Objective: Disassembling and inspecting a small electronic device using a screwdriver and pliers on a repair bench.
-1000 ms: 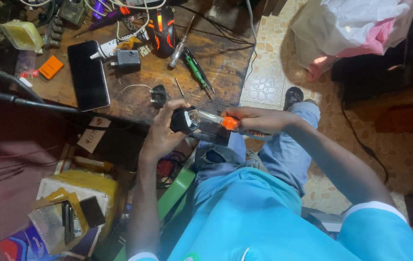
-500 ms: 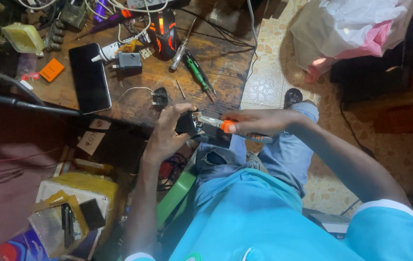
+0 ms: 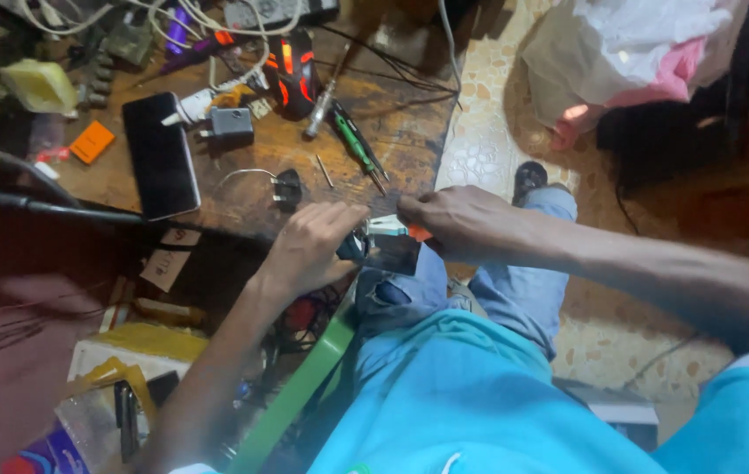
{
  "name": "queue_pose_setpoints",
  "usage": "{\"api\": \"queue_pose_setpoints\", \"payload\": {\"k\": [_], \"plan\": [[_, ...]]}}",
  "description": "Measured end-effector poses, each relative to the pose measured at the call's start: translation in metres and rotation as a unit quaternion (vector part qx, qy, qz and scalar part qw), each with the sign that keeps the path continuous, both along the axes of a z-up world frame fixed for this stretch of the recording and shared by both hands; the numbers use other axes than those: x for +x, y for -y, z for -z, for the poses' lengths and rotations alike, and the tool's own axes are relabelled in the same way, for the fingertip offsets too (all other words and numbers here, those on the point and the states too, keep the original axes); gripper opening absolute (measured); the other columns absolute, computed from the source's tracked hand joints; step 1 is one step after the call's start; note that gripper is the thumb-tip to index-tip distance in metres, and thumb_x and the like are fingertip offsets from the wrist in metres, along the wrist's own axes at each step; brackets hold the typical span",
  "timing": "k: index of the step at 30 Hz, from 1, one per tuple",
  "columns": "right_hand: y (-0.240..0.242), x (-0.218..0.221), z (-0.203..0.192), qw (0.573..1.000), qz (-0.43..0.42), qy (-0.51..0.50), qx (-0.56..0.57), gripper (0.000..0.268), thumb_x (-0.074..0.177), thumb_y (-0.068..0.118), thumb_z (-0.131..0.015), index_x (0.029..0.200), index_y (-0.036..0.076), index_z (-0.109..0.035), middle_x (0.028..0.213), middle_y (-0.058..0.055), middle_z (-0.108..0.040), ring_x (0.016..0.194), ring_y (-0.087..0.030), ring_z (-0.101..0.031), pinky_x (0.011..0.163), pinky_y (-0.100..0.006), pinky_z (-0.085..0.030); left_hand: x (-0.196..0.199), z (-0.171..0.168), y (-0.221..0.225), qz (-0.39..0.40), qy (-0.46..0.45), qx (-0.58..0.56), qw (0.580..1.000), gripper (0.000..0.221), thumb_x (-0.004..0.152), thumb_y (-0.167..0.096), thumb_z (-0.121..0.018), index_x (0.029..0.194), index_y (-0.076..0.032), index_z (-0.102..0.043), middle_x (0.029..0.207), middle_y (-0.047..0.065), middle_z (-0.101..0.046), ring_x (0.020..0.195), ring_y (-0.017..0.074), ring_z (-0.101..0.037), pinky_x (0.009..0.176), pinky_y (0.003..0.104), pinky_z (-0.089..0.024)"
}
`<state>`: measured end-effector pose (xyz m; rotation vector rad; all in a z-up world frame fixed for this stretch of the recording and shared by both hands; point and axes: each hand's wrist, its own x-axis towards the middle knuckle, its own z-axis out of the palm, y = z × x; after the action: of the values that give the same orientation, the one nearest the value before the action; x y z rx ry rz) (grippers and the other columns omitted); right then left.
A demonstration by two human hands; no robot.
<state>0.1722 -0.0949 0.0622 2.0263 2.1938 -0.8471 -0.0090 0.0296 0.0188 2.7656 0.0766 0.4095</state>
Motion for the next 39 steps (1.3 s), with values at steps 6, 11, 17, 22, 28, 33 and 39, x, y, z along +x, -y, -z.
{"api": "queue_pose_setpoints", "payload": {"k": [6,11,17,22,28,33,39], "plan": [[0.000,0.003,-0.012,0.999,0.010,-0.051,-0.005,0.024,0.070,-0.001,-0.057,0.094,0.003,-0.052,0.078,-0.020,-0.063,0.065,-0.038,-0.064,0.046,-0.042,-0.052,0.004,-0.021,-0.006,0.027,-0.048,-0.024,0.998,0.069,0.045,-0.015,-0.081,0.107,-0.008,-0.051,0.075,0.006,-0.054,0.069,0.0247,-0.057,0.063,0.033,-0.047],[0.003,0.007,-0.019,0.999,0.007,-0.041,0.002,0.028,0.067,-0.002,-0.061,0.093,0.004,-0.052,0.074,-0.017,-0.063,0.063,-0.033,-0.065,0.047,-0.040,-0.052,0.006,-0.025,-0.006,0.027,-0.050,0.013,0.998,0.075,0.042,-0.016,-0.082,0.109,-0.008,-0.050,0.073,0.004,-0.054,0.066,0.0214,-0.057,0.062,0.029,-0.048],[0.006,0.009,-0.024,1.000,-0.008,-0.026,-0.007,0.031,0.066,-0.002,-0.061,0.094,0.007,-0.051,0.073,-0.016,-0.062,0.063,-0.031,-0.066,0.051,-0.039,-0.053,0.005,-0.040,-0.005,0.053,-0.055,0.011,0.997,0.075,0.044,-0.015,-0.083,0.110,-0.008,-0.049,0.070,0.004,-0.053,0.063,0.0197,-0.057,0.060,0.027,-0.048],[0.004,0.010,-0.021,0.998,-0.025,0.031,0.054,0.033,0.065,-0.001,-0.062,0.094,0.006,-0.050,0.072,-0.016,-0.062,0.063,-0.030,-0.066,0.052,-0.037,-0.054,0.007,-0.021,-0.014,0.055,-0.066,0.108,0.990,0.072,0.047,-0.024,-0.082,0.109,-0.010,-0.047,0.070,-0.001,-0.048,0.060,0.0136,-0.053,0.060,0.023,-0.047],[0.009,0.008,-0.025,0.997,-0.007,0.043,0.057,0.036,0.062,0.002,-0.065,0.094,0.008,-0.049,0.070,-0.015,-0.063,0.062,-0.028,-0.066,0.052,-0.035,-0.054,0.014,-0.049,-0.001,0.040,-0.092,0.147,0.984,0.075,0.044,-0.027,-0.081,0.109,-0.009,-0.048,0.071,0.000,-0.050,0.060,0.0161,-0.054,0.057,0.026,-0.047],[0.023,0.012,-0.013,0.997,-0.014,0.047,0.054,0.036,0.065,0.004,-0.063,0.096,0.010,-0.047,0.071,-0.015,-0.061,0.066,-0.028,-0.065,0.058,-0.038,-0.053,0.006,-0.013,-0.006,0.054,-0.072,0.194,0.977,0.078,0.038,-0.031,-0.082,0.107,-0.013,-0.049,0.069,-0.002,-0.047,0.057,0.0125,-0.051,0.055,0.022,-0.045],[0.031,0.013,-0.014,0.993,-0.004,0.082,0.084,0.033,0.069,0.011,-0.062,0.097,0.013,-0.045,0.073,-0.014,-0.059,0.071,-0.029,-0.064,0.067,-0.039,-0.051,0.016,-0.053,0.000,0.065,-0.069,0.193,0.977,0.081,0.037,-0.032,-0.083,0.107,-0.013,-0.049,0.070,-0.003,-0.045,0.056,0.0118,-0.049,0.053,0.021,-0.044]]}}
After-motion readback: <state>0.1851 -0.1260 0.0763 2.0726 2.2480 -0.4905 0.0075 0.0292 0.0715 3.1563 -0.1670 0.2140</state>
